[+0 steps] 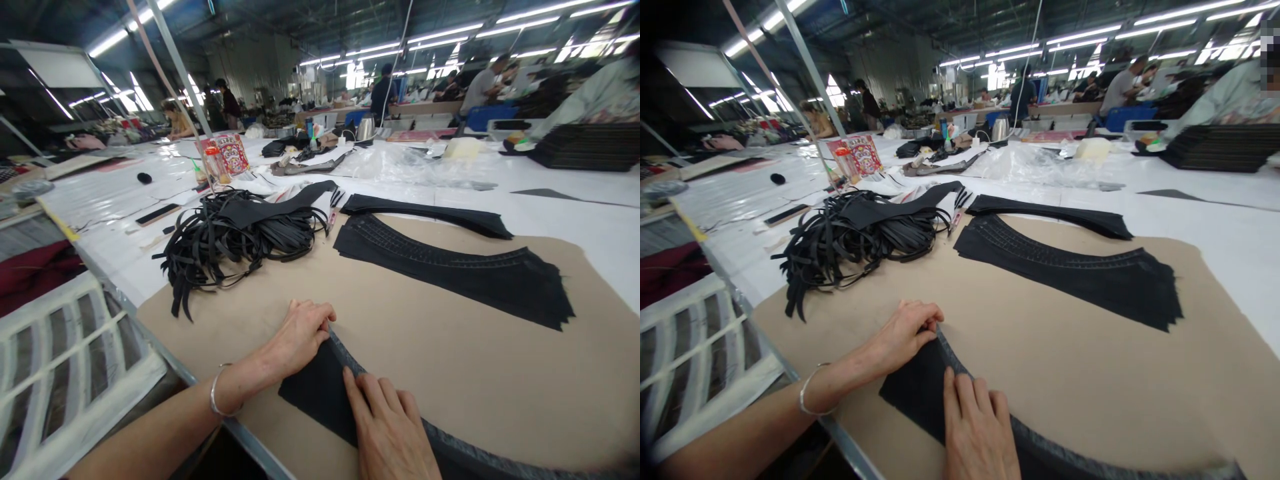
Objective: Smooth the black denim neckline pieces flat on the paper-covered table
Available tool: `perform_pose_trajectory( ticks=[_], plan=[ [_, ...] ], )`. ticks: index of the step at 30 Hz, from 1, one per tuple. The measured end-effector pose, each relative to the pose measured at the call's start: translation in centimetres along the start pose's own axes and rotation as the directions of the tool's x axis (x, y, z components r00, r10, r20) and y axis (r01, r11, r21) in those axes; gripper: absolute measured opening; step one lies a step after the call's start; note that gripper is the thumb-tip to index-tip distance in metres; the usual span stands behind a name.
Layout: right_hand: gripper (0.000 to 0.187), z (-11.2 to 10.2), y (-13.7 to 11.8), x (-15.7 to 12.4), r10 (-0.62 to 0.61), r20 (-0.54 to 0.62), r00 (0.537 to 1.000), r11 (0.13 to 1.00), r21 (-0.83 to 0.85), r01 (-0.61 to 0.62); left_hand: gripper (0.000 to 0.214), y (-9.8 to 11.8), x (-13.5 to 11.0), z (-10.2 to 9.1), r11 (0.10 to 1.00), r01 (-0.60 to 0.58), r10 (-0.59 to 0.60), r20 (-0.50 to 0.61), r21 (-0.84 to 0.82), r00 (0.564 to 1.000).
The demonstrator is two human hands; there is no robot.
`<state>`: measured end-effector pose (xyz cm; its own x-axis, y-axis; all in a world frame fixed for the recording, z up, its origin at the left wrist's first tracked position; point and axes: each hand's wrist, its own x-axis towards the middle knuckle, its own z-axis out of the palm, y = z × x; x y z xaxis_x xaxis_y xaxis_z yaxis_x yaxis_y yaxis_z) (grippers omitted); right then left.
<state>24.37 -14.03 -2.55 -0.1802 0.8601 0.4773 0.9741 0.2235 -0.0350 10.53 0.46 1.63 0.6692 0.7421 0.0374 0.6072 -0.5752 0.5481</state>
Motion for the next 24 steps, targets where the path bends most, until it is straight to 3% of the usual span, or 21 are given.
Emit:
perform_pose_trajectory(
  ticks=[6, 9, 15, 20, 24],
  plan=[
    [0.058, -0.2, 0.3, 0.0, 0.003, 0.008, 1.000, 1.000, 0.013, -0.003, 0.020, 0.0, -0.5, 0.0, 0.998, -0.002, 0.007, -0.089, 0.062, 0.996],
    [0.057, -0.4, 0.4, 0.1, -0.002, 0.001, 1.000, 1.000, 0.016, 0.002, 0.017, -0.1, -1.7, 0.1, 0.994, -0.077, 0.087, -0.141, 0.072, 0.986],
    [0.057, -0.3, 0.4, 0.1, 0.004, 0.019, 1.000, 1.000, 0.024, -0.004, 0.033, -1.3, -4.3, 0.7, 0.940, -0.282, 0.295, -0.043, 0.194, 0.954],
    [0.059, -0.2, 0.5, -0.3, 0.012, 0.063, 0.998, 0.999, 0.043, -0.015, 0.042, -2.2, -4.8, 1.0, 0.934, -0.269, 0.275, 0.009, 0.233, 0.961],
    [0.051, -0.3, 0.8, -0.1, 0.064, 0.060, 0.996, 0.990, 0.119, -0.071, 0.037, -2.0, -4.0, 0.1, 0.958, -0.248, 0.252, -0.006, 0.145, 0.968]
  ],
)
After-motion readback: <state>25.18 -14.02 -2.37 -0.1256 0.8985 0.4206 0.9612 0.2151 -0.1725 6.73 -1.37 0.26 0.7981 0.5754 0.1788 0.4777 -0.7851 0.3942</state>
